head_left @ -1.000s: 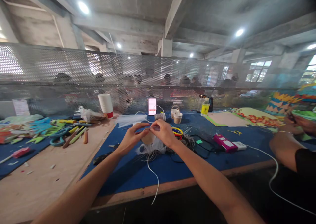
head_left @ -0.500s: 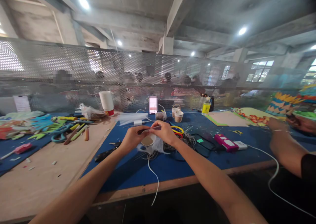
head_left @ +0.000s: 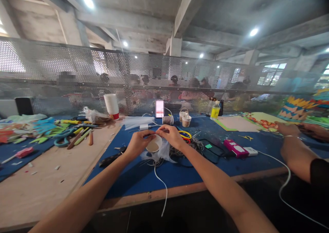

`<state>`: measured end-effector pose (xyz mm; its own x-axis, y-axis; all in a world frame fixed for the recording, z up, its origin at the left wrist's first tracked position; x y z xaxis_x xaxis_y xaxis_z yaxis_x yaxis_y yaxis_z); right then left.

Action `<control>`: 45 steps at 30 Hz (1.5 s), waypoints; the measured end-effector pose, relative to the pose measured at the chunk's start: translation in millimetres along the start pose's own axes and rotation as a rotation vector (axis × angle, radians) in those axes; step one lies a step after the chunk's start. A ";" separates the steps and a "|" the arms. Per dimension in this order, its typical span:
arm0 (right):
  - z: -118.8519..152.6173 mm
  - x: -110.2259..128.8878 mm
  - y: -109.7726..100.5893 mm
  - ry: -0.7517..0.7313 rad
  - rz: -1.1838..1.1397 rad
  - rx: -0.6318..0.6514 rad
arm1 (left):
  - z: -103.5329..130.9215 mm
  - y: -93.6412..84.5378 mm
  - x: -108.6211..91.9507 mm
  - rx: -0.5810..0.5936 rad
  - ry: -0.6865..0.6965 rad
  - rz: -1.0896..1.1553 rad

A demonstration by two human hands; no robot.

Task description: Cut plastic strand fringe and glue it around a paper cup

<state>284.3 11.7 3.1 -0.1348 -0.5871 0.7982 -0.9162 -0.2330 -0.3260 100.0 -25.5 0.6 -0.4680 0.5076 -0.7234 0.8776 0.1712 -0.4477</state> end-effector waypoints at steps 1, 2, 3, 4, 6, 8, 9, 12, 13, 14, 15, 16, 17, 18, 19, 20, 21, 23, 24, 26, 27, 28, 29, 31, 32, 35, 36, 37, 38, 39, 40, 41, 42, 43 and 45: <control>-0.7 -0.7 -0.3 0.030 -0.039 0.003 | 0.3 0.0 -1.0 0.014 -0.001 0.012; -1.4 -1.2 -0.6 0.062 -0.081 0.002 | 0.5 0.2 -2.1 0.027 -0.005 0.027; -2.1 -1.6 -0.9 0.094 -0.128 -0.001 | 0.9 0.5 -3.3 0.036 -0.012 0.040; -2.7 -1.9 -1.1 0.124 -0.176 -0.003 | 1.2 0.9 -4.4 0.043 -0.019 0.049; -3.6 -1.9 -1.5 0.167 -0.261 0.000 | 1.7 1.8 -6.3 0.054 -0.030 0.053; -4.0 -1.5 -1.9 0.184 -0.296 0.001 | 2.1 2.5 -7.1 0.051 -0.030 0.057; -4.1 -1.3 -2.0 0.189 -0.295 -0.007 | 2.3 2.8 -7.2 0.050 -0.025 0.069; -4.2 -1.8 -1.7 0.219 -0.298 -0.039 | 3.2 2.6 -7.1 0.044 0.004 0.116; -4.1 -2.3 -1.3 0.234 -0.315 -0.042 | 3.6 2.1 -7.5 0.041 0.015 0.118; -4.1 -3.0 -0.9 0.250 -0.338 -0.038 | 4.2 1.7 -8.1 0.043 0.023 0.108; -4.0 -3.7 -0.5 0.263 -0.363 -0.030 | 4.8 1.2 -9.1 0.044 0.034 0.092; -3.8 -4.4 -0.1 0.272 -0.386 -0.019 | 5.5 0.8 -10.4 0.045 0.051 0.072; -3.6 -5.2 0.1 0.276 -0.407 -0.010 | 6.0 0.7 -11.9 0.050 0.074 0.053; -3.3 -6.0 0.3 0.275 -0.422 -0.003 | 6.5 0.7 -13.3 0.055 0.100 0.034; -3.0 -6.9 0.4 0.271 -0.428 0.001 | 6.9 1.1 -14.6 0.061 0.123 0.018; -2.7 -7.9 0.4 0.266 -0.424 0.000 | 7.2 1.6 -15.5 0.066 0.141 0.006; -2.5 -9.1 0.4 0.262 -0.409 -0.002 | 7.4 2.2 -16.0 0.073 0.151 -0.005; -2.6 -11.8 0.5 0.258 -0.358 0.002 | 7.5 3.3 -15.4 0.088 0.148 -0.023; -3.0 -13.0 0.5 0.254 -0.329 0.006 | 7.4 3.5 -14.5 0.088 0.143 -0.035; -4.7 -14.2 -0.3 0.227 -0.264 -0.003 | 6.8 2.8 -11.8 0.064 0.136 -0.075; -5.7 -13.4 -1.4 0.195 -0.219 -0.030 | 6.1 1.8 -10.2 0.040 0.131 -0.098; -6.6 -11.3 -3.0 0.148 -0.165 -0.077 | 5.3 0.5 -8.5 0.010 0.123 -0.119; -6.9 -7.7 -4.9 0.090 -0.108 -0.145 | 4.3 -1.1 -6.7 -0.024 0.109 -0.136; -4.8 3.8 -9.2 -0.041 0.001 -0.300 | 2.1 -4.8 -3.1 -0.099 0.071 -0.163; -2.2 11.0 -10.8 -0.096 0.036 -0.370 | 1.1 -6.7 -1.7 -0.134 0.054 -0.180; 9.5 32.1 -9.3 -0.249 0.188 -0.397 | -0.3 -11.5 0.4 -0.216 0.037 -0.272; 13.5 36.9 -6.2 -0.290 0.249 -0.343 | -0.2 -12.5 0.3 -0.231 0.041 -0.311; 17.1 39.9 -2.0 -0.326 0.312 -0.288 | 0.1 -13.1 -0.2 -0.242 0.045 -0.347; 20.0 41.1 2.7 -0.353 0.376 -0.245 | 0.5 -13.4 -0.8 -0.248 0.051 -0.373; 22.0 40.4 7.7 -0.370 0.438 -0.215 | 1.0 -13.5 -1.6 -0.254 0.059 -0.391; 23.0 38.4 12.2 -0.374 0.492 -0.201 | 1.4 -13.5 -2.2 -0.260 0.065 -0.401; 23.2 35.4 15.9 -0.369 0.530 -0.204 | 1.6 -13.5 -2.5 -0.273 0.066 -0.406; 22.6 32.0 18.5 -0.356 0.549 -0.213 | 1.6 -13.6 -2.5 -0.291 0.064 -0.407; 21.4 28.6 19.7 -0.338 0.549 -0.231 | 1.4 -13.9 -2.2 -0.312 0.059 -0.406; 17.8 22.6 18.4 -0.285 0.502 -0.264 | 0.3 -15.2 -1.0 -0.353 0.044 -0.393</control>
<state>271.1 -19.6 6.1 -0.4997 -0.7668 0.4029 -0.8348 0.3021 -0.4603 87.1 -28.9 8.0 -0.7706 0.3814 -0.5106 0.6218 0.6256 -0.4712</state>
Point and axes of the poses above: each hand's wrist, its own z-axis away from the middle knuckle, its own y-axis out of the palm, x = y × z, the point moved 1 cm from there along -z, towards the middle knuckle
